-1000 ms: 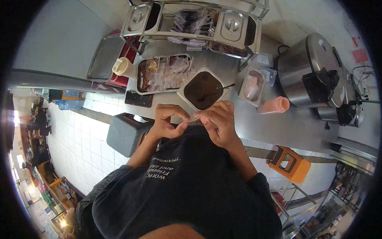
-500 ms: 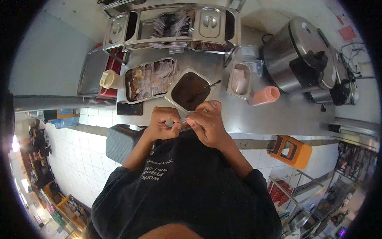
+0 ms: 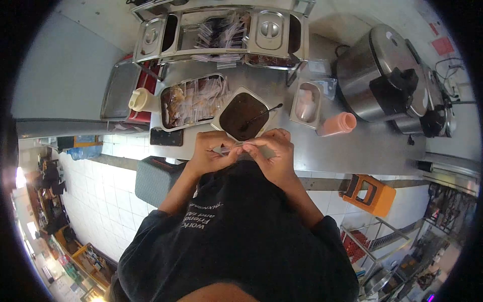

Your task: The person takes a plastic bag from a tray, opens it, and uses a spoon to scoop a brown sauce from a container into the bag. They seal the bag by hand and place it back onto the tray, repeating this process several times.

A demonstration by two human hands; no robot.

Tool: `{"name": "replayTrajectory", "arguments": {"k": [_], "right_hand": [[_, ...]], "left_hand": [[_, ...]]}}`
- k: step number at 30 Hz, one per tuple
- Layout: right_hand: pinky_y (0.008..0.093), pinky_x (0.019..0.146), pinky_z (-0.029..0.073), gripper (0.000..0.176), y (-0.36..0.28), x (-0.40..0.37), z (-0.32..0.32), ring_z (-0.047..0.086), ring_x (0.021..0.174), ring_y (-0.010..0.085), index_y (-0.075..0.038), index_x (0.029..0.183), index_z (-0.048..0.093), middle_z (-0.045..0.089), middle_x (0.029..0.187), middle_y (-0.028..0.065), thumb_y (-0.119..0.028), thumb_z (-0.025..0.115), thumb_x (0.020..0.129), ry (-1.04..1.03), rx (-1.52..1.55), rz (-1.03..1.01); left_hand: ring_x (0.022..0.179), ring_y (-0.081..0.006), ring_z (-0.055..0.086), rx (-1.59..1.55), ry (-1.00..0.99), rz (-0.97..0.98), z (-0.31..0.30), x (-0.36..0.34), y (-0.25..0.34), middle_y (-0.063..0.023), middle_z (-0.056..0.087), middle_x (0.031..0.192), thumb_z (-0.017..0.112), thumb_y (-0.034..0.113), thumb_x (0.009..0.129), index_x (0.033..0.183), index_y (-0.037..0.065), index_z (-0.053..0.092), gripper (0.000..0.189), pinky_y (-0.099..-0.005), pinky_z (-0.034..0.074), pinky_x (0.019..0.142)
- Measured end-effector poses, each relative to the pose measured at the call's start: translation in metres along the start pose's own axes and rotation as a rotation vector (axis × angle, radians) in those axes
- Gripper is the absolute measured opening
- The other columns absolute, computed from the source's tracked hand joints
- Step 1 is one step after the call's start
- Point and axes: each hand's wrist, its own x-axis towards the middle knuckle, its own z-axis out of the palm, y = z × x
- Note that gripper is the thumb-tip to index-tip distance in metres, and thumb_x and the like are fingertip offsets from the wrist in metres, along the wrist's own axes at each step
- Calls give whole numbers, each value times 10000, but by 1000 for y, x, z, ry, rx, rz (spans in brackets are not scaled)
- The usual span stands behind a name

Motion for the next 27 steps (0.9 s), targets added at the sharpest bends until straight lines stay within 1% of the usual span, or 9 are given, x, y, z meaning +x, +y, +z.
{"name": "replayTrajectory", "arguments": {"k": [6, 9, 14, 18, 19, 21, 24, 25, 27], "right_hand": [[369, 863, 395, 104, -1, 6, -1, 626, 767, 188, -126, 885, 783, 745, 835, 7, -206, 815, 826, -5, -56, -47], [366, 858, 385, 104, -5, 11, 2, 617, 766, 192, -123, 884, 783, 740, 823, 6, -204, 814, 826, -13, -69, -82], [364, 858, 381, 96, 1, 18, 24, 619, 772, 179, -128, 877, 784, 740, 819, -3, -208, 810, 830, -2, -73, -109], [366, 843, 401, 83, 2, 35, 52, 654, 757, 185, -131, 897, 753, 740, 814, 11, -193, 785, 852, -263, -133, -162], [365, 836, 405, 81, 1, 41, 64, 662, 747, 189, -130, 900, 742, 740, 811, 17, -191, 776, 861, -339, -129, -171], [372, 786, 461, 87, 0, 48, 91, 690, 703, 231, -113, 911, 700, 739, 799, 47, -189, 738, 893, -470, -94, -172], [337, 648, 522, 114, -6, 71, 161, 719, 667, 197, -69, 929, 687, 751, 827, 80, -177, 719, 914, -632, 89, -107], [316, 596, 529, 128, -6, 84, 188, 723, 656, 167, -42, 933, 684, 757, 839, 90, -169, 703, 931, -702, 114, -44], [301, 580, 527, 130, 16, 98, 233, 721, 668, 152, -21, 975, 661, 759, 844, 93, -148, 670, 949, -753, 408, 167]], "left_hand": [[594, -152, 644, 7, 100, -17, 6, -5, 2, -60, 730, 741, 809, 103, 810, 905, 51, 785, 111, -273, 498, 568], [594, -144, 639, -12, 178, 11, 12, -9, -1, -68, 731, 742, 812, 106, 813, 917, 52, 791, 119, -274, 497, 570], [618, -128, 629, -42, 255, -147, -9, -26, -9, -71, 721, 743, 791, 80, 831, 939, 56, 802, 111, -268, 485, 580], [657, -126, 628, -3, 354, -216, -36, -55, -27, -71, 718, 767, 793, 64, 829, 905, 49, 808, 79, -266, 477, 592], [734, -138, 638, 95, 319, -248, -47, -65, -33, -78, 713, 832, 779, 84, 854, 1030, 35, 775, 183, -277, 488, 658], [780, -138, 616, 136, 577, -332, -59, -79, -28, -76, 690, 870, 716, 147, 920, 1126, 26, 724, 239, -275, 477, 697], [838, -135, 554, 158, 940, -464, -89, -129, -28, -57, 628, 917, 540, 292, 1046, 1242, 19, 632, 348, -273, 443, 752], [828, -131, 537, 157, 980, -486, -93, -149, -31, -44, 618, 908, 498, 319, 1064, 1220, 17, 642, 370, -273, 437, 750], [820, -124, 519, 127, 1035, -564, -88, -190, -32, -28, 608, 902, 456, 344, 1084, 1195, 14, 654, 400, -273, 429, 754]]}}
